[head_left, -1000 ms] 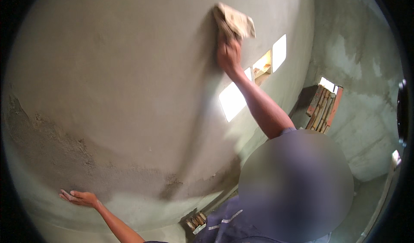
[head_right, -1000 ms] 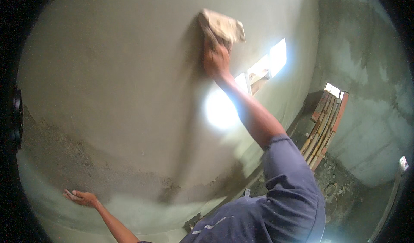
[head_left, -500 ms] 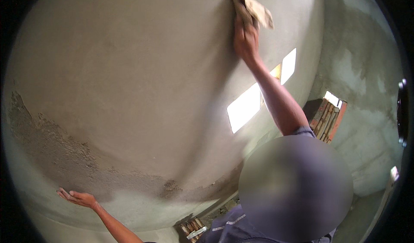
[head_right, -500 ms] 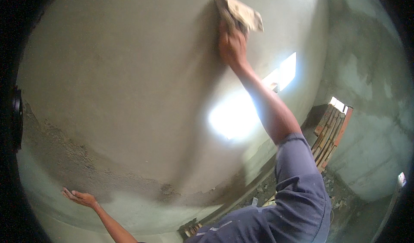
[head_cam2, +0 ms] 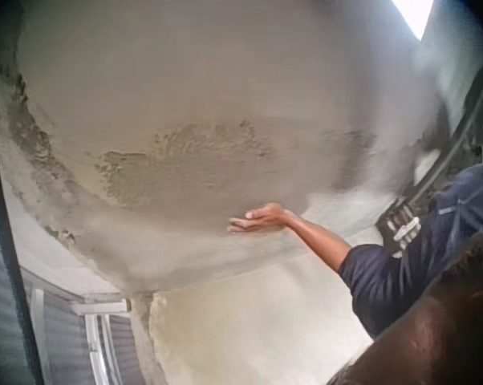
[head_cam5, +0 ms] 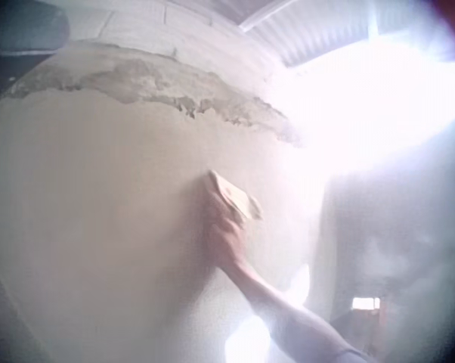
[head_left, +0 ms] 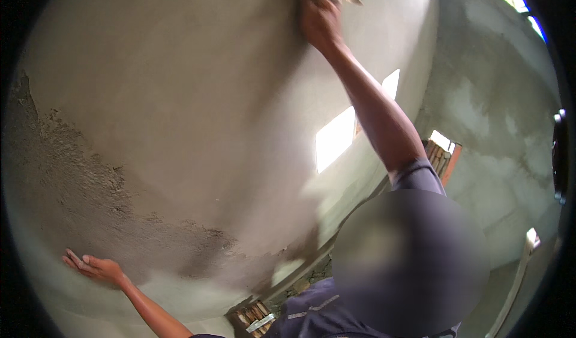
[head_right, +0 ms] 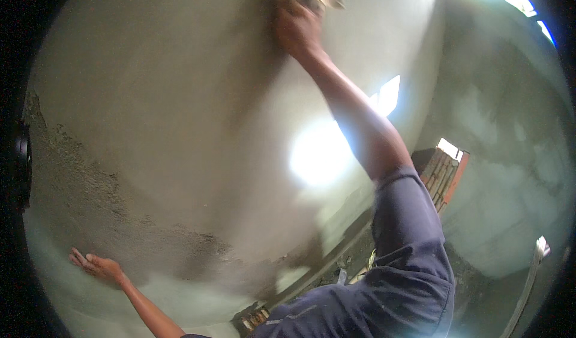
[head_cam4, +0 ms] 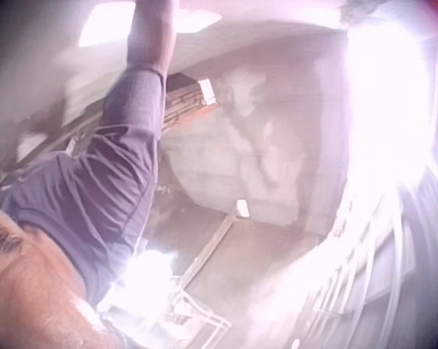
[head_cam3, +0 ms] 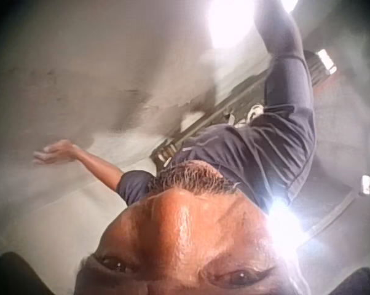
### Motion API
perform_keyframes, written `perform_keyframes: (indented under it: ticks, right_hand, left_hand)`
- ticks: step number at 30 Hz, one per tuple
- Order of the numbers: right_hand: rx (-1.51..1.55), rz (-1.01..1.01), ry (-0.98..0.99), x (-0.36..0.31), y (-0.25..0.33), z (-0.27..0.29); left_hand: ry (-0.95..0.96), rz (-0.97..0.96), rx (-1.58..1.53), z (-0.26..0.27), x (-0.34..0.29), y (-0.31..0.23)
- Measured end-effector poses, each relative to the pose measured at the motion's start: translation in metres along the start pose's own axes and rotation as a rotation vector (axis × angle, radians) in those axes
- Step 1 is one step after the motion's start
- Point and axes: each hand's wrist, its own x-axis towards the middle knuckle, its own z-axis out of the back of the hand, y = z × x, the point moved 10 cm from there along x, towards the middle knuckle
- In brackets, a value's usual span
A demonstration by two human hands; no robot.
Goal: The person applies plaster to a wall using a trowel and smoothing tool, then smooths the surface with a sponge. The person repeatedly scoops plaster from a bucket and spreads it across the wall, finishing with a sponge to even out the texture.
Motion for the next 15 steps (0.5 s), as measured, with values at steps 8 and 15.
perform_keyframes:
  ticks: [8,15]
  right_hand:
    - [-0.382,0.64,0.343,-0.157,0.117,-0.09]
    - [-0.319,0.163,0.091,-0.031,0.127,-0.069]
  left_hand:
    - [-0.047,-0.099,-0.074,0.008,0.009,-0.013]
    - [-0.051,-0.006,-0.067,0.005,0.008,-0.016]
